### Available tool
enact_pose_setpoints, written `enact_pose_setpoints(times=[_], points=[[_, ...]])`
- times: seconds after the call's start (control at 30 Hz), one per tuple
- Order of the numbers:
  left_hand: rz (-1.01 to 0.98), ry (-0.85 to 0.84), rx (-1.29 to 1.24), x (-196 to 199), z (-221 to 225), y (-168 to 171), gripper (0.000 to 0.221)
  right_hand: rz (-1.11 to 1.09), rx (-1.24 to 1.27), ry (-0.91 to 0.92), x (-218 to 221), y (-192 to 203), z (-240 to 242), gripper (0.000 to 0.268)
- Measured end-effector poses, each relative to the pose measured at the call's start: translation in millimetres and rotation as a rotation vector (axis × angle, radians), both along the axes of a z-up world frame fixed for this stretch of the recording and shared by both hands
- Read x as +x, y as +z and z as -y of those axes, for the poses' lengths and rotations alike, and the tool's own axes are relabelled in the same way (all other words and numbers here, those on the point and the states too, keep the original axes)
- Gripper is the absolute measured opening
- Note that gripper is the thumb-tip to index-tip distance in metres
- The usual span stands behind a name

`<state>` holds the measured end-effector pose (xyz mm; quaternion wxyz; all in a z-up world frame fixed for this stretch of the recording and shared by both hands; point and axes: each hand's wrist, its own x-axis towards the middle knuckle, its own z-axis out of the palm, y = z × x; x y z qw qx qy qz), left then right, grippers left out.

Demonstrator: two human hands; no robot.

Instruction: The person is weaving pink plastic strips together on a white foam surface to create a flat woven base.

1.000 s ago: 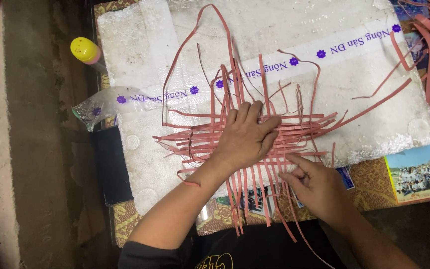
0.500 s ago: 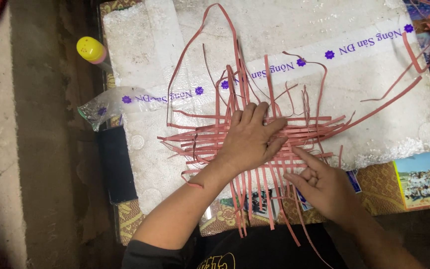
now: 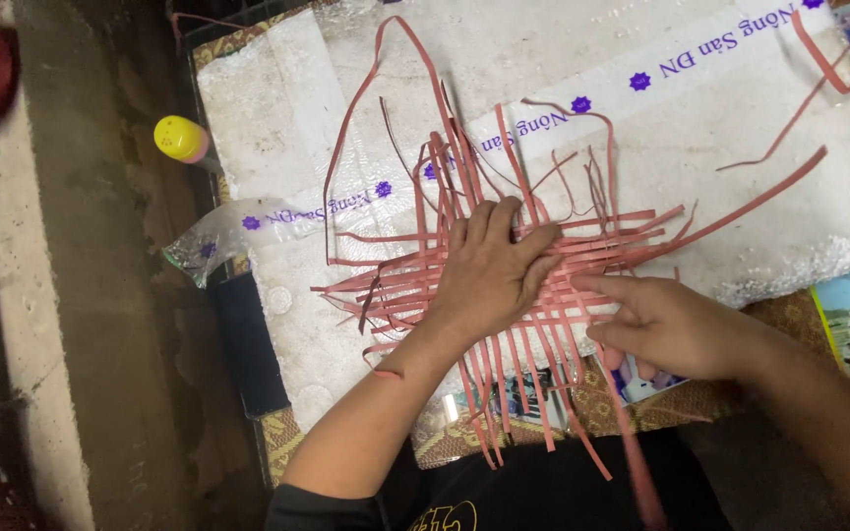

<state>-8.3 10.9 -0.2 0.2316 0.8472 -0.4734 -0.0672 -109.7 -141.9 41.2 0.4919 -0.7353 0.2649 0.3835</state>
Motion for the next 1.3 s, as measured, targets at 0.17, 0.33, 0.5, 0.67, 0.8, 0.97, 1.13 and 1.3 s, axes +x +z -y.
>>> enact_pose_setpoints(times=[0.17, 0.33, 0.5, 0.67, 0.8, 0.97, 1.13, 1.3], points=[[0.002, 0.004, 0.0, -0.2, 1.0, 1.5, 0.031, -0.078, 0.217, -0.162, -0.2, -2.2, 10.4, 0.061], [0.021, 0.006, -0.014, 0.0, 0.4, 0.2, 0.031, -0.098, 0.43, -0.279, -5.7, -14.3, 15.9, 0.066], [0.05, -0.003, -0.018, 0.4, 1.2, -1.5, 0.028, -0.115, 0.494, -0.293, -5.2, -21.8, 18.2, 0.07], [0.037, 0.001, -0.033, 1.2, 0.7, 1.1, 0.026, -0.174, 0.449, -0.333, 0.3, -15.4, 14.8, 0.067], [0.016, -0.008, -0.017, 1.3, 0.9, 1.3, 0.03, -0.191, 0.449, -0.365, -2.6, -19.8, 14.6, 0.068], [-0.001, -0.002, 0.029, 2.1, 1.8, -0.6, 0.042, -0.145, 0.422, -0.371, 0.8, -8.1, 7.8, 0.064], [-0.079, -0.009, 0.133, 2.6, 1.4, 3.3, 0.042, -0.025, 0.099, -0.207, -11.9, 10.9, -19.4, 0.057], [-0.052, 0.0, 0.051, 1.0, 0.4, -0.5, 0.044, 0.837, -0.473, -0.105, -63.9, -23.8, -34.1, 0.032]])
